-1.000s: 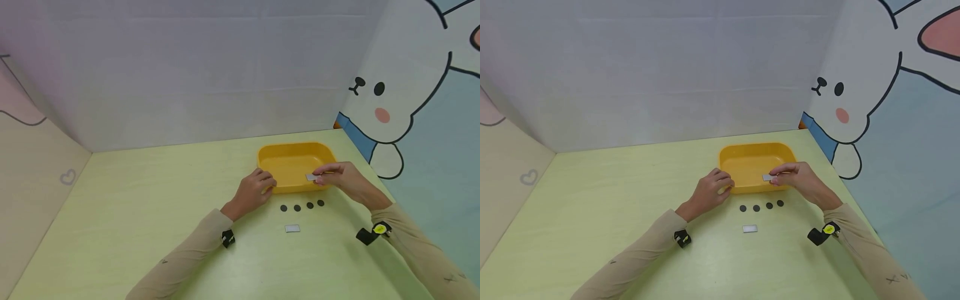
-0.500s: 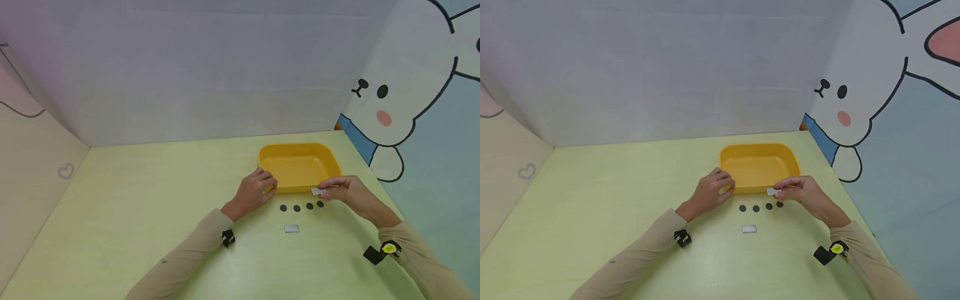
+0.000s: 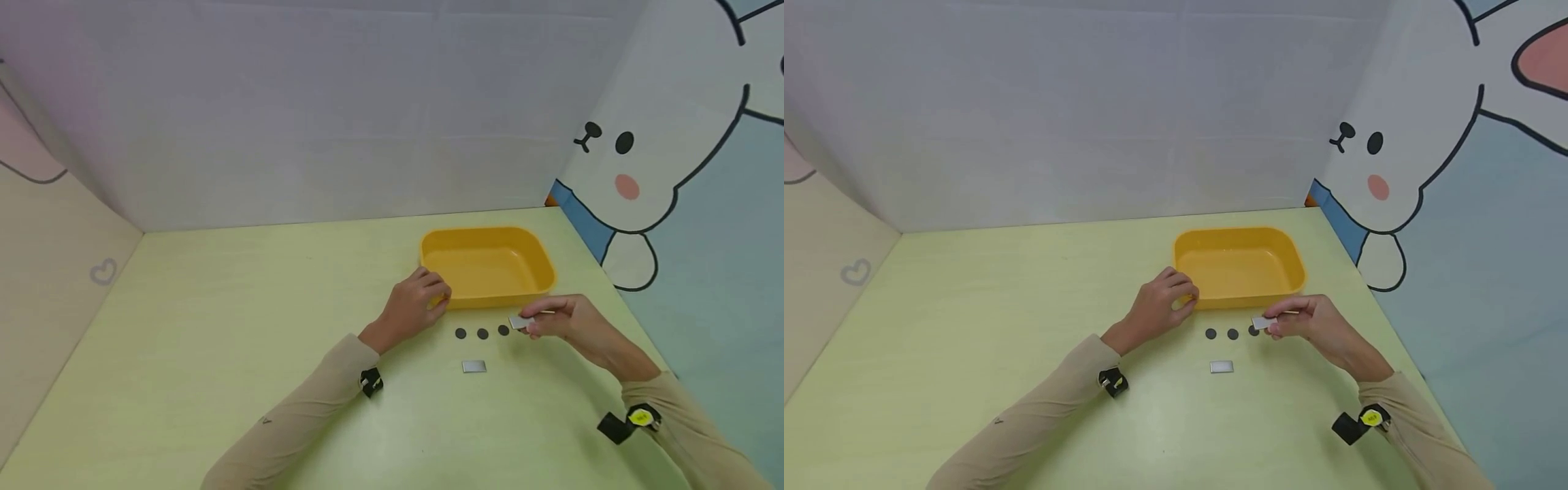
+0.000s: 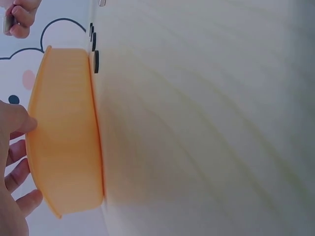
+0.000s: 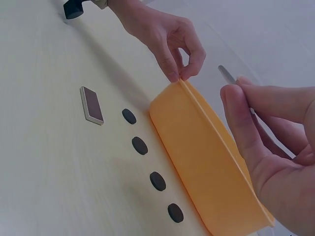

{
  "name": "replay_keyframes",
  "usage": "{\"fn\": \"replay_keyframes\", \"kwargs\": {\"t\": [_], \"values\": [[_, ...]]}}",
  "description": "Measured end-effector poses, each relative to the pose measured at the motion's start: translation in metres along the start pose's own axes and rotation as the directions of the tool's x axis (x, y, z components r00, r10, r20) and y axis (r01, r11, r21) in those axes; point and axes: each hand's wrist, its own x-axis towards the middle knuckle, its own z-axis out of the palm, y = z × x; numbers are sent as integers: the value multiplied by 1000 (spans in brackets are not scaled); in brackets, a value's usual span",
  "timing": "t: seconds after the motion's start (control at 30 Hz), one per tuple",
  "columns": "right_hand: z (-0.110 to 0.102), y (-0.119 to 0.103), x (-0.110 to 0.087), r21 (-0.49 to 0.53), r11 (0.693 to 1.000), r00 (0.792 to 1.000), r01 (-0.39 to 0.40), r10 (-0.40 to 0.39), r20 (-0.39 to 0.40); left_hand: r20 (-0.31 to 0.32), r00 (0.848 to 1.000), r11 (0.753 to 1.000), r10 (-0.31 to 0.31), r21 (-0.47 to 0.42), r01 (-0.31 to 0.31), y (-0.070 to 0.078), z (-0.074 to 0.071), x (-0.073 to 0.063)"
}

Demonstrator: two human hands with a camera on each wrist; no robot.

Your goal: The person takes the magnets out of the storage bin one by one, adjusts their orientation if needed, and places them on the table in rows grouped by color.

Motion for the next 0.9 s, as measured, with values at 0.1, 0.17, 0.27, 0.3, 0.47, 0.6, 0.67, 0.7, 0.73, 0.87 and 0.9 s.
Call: {"fn": "replay_keyframes", "kwargs": {"t": [0.1,0.17,0.27,0.3,0.47,0.6,0.67,0.7,0.73,0.87,0.9], "values": [[0,2,-2,7,1000,1000,5,-5,11,18,1000,1000,-12,-3,12,0,0,0],[-1,3,-3,5,1000,1000,0,0,16,28,999,1000,-19,-9,20,0,-1,1],[0,5,-5,4,1000,1000,-5,5,23,30,999,1000,-24,-17,24,0,-2,1],[0,5,-5,4,1000,1000,-5,5,25,28,999,1000,-24,-18,24,0,-2,1],[1,8,-7,7,1000,999,-19,19,28,19,1000,1000,-16,-22,16,0,-3,1],[1,10,-9,1,999,999,-43,43,24,19,1000,1000,-13,-23,13,0,-3,2],[1,12,-10,-5,999,998,-51,51,19,20,1000,1000,-14,-22,14,0,-3,2],[0,13,-11,-4,999,998,-53,53,20,22,1000,1000,-14,-22,14,0,-3,2],[0,14,-11,-7,998,998,-56,56,18,23,1000,1000,-14,-20,15,-1,-3,2],[-1,20,-13,-12,998,998,-62,63,10,24,1000,1000,-13,-24,14,-1,-3,2],[-1,21,-13,-16,998,998,-66,66,7,25,1000,1000,-14,-26,15,-1,-3,2]]}}
